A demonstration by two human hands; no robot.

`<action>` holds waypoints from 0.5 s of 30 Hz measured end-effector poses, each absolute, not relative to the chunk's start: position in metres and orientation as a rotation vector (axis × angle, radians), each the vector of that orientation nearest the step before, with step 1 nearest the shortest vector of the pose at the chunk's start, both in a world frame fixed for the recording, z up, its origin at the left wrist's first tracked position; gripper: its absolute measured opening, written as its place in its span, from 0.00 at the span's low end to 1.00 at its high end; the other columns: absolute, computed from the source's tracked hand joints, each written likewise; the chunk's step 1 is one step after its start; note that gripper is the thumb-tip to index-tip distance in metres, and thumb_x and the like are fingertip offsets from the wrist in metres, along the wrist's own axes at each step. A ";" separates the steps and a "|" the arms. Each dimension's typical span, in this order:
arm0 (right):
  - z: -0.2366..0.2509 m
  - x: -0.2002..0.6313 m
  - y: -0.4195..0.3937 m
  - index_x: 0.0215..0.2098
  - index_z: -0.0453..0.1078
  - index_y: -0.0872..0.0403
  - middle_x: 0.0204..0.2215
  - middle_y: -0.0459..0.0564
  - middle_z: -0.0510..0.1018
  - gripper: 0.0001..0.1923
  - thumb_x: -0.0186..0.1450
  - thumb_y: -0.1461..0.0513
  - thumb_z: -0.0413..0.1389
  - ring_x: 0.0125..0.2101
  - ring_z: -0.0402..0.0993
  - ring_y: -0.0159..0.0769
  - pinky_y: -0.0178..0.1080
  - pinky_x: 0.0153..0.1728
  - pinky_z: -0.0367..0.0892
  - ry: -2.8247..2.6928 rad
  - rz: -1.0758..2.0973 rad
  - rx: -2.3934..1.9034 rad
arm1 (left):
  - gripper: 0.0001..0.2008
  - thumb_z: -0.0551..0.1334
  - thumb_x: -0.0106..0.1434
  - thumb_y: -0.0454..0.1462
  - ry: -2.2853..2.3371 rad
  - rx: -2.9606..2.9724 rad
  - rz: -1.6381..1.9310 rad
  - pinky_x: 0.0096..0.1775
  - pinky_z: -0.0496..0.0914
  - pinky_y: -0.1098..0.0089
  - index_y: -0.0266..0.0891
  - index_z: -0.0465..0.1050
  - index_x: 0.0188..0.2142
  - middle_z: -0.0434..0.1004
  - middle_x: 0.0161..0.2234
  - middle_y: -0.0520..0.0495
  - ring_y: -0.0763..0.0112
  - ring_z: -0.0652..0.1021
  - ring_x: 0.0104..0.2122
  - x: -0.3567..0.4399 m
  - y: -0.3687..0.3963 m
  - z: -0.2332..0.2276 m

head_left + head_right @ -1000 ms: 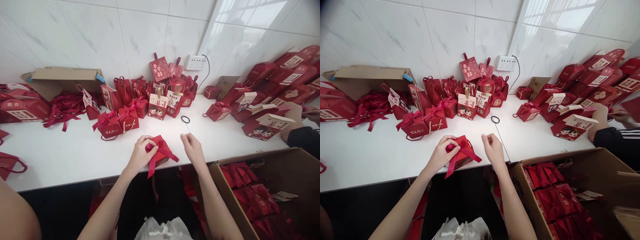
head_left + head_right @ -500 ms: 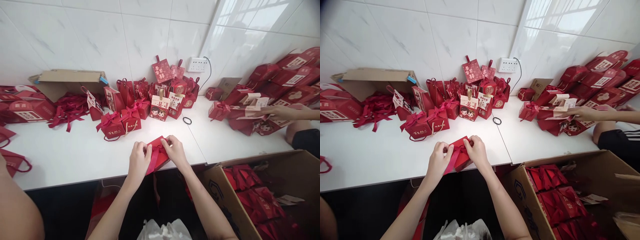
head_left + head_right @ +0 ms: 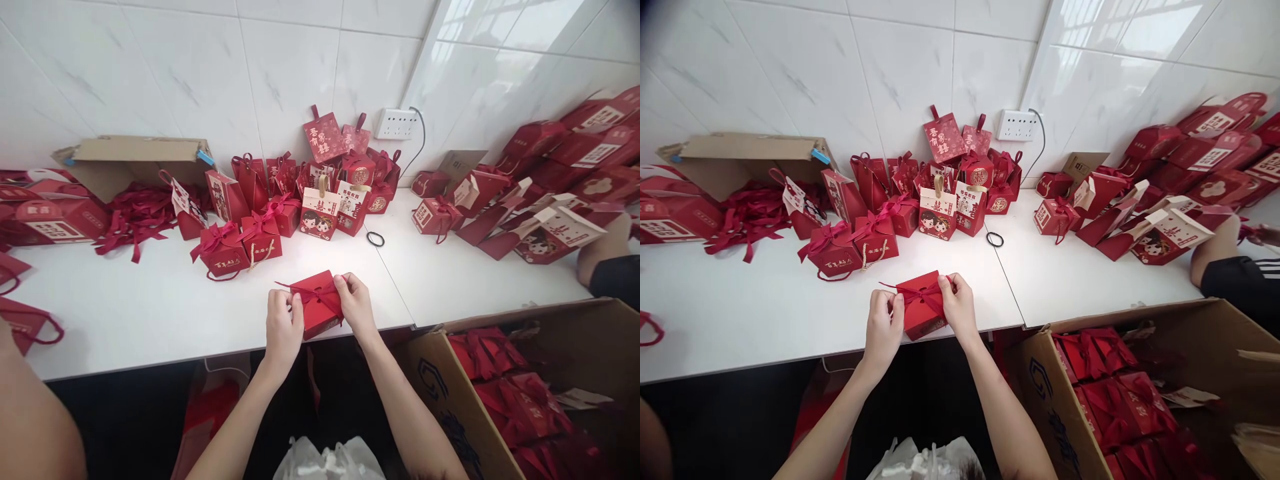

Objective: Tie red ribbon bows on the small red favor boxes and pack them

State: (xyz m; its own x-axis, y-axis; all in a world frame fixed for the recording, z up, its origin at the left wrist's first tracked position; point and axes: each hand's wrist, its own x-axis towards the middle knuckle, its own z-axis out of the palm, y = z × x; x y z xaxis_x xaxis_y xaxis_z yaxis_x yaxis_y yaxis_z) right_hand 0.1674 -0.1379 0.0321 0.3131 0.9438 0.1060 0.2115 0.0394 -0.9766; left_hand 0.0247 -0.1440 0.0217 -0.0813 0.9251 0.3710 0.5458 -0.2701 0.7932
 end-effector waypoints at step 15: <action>0.043 0.156 -0.143 0.33 0.70 0.52 0.32 0.48 0.76 0.08 0.65 0.67 0.51 0.35 0.71 0.36 0.44 0.43 0.61 -1.874 0.132 -1.272 | 0.09 0.53 0.63 0.39 1.436 1.662 1.238 0.33 0.68 0.70 0.42 0.59 0.27 0.63 0.28 0.53 0.72 0.69 0.29 0.018 -0.133 0.023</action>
State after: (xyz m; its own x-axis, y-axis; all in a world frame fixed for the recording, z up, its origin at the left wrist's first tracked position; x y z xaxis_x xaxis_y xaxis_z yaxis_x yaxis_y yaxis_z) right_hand 0.1555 -0.1427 0.0428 -0.1264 0.8053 0.5793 0.7160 0.4782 -0.5086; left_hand 0.0176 -0.1330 0.0234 -0.0260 0.9663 0.2561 0.3955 -0.2253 0.8904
